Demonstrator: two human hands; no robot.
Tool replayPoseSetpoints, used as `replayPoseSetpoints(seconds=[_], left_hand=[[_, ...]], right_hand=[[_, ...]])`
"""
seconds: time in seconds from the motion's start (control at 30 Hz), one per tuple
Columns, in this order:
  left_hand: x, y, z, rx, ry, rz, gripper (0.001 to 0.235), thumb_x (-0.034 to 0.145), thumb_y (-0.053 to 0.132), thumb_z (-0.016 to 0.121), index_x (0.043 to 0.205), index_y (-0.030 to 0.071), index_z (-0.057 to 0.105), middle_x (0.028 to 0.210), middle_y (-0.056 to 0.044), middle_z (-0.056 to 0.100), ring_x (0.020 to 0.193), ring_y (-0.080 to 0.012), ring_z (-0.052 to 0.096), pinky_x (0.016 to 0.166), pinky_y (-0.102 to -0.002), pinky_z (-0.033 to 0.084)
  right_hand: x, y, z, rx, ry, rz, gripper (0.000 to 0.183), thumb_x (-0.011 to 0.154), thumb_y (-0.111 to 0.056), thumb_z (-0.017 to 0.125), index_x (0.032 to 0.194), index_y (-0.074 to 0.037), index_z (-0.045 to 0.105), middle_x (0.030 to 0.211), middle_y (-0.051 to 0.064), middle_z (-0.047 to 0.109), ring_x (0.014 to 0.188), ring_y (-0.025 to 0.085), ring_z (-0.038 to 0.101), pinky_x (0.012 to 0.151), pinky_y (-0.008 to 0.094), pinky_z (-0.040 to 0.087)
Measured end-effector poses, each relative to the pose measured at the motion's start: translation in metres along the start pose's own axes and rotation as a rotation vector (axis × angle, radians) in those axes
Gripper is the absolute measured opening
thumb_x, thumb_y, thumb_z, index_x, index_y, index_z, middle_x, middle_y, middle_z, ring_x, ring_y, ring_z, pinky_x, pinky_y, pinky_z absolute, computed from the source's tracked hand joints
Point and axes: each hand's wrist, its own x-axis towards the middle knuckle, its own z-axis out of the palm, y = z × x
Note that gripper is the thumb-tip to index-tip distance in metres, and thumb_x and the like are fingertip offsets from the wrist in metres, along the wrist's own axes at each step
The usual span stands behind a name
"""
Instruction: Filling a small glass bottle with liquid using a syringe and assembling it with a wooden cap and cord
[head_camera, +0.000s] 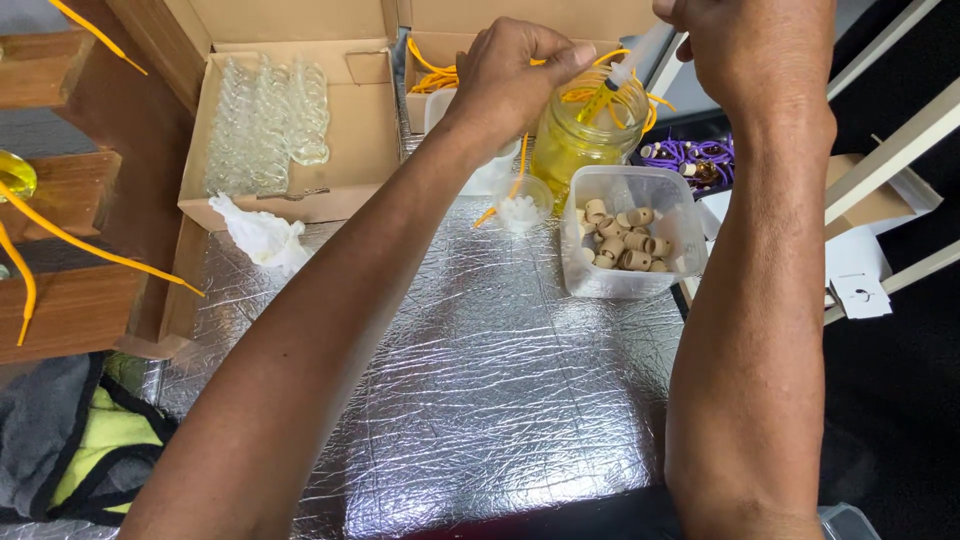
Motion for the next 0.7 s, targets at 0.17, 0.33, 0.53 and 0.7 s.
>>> replayPoseSetpoints(seconds=[0.17, 0.33, 0.53, 0.7], left_hand=[[-0.004, 0.01, 0.007, 0.008, -0.022, -0.013, 0.016, 0.079, 0.048, 0.079, 0.083, 0.034, 0.086, 0.101, 0.011, 0.083, 0.11, -0.0227, 0.066, 0.102, -0.055, 0.031], [-0.006, 0.009, 0.017, 0.074, -0.062, -0.035, 0.024, 0.067, 0.048, 0.092, 0.084, 0.033, 0.085, 0.107, 0.014, 0.08, 0.121, -0.0238, 0.056, 0.108, -0.058, 0.023], [-0.005, 0.025, 0.01, 0.024, 0.07, 0.031, 0.008, 0.075, 0.035, 0.085, 0.074, 0.027, 0.083, 0.089, 0.009, 0.081, 0.102, -0.0253, 0.066, 0.108, -0.07, 0.02], [-0.015, 0.046, -0.013, -0.053, 0.085, -0.006, 0.017, 0.077, 0.037, 0.076, 0.062, 0.029, 0.08, 0.078, 0.008, 0.084, 0.095, -0.0206, 0.073, 0.108, -0.067, 0.02]], right_hand=[[-0.009, -0.003, -0.003, 0.063, 0.024, -0.058, 0.026, 0.115, -0.017, 0.084, 0.097, -0.009, 0.067, 0.08, 0.004, 0.066, 0.068, 0.014, 0.065, 0.058, 0.034, 0.05], [-0.022, 0.027, 0.032, 0.13, 0.042, -0.11, 0.026, 0.117, -0.012, 0.083, 0.1, -0.005, 0.065, 0.084, 0.007, 0.066, 0.071, 0.017, 0.067, 0.06, 0.035, 0.053], [-0.037, 0.06, 0.062, 0.216, 0.057, -0.177, 0.026, 0.119, -0.006, 0.082, 0.104, -0.001, 0.062, 0.088, 0.01, 0.066, 0.075, 0.021, 0.07, 0.063, 0.036, 0.057], [-0.037, -0.04, 0.007, 0.322, 0.053, -0.245, 0.026, 0.122, -0.001, 0.081, 0.107, 0.002, 0.06, 0.091, 0.013, 0.066, 0.078, 0.024, 0.072, 0.065, 0.036, 0.059]])
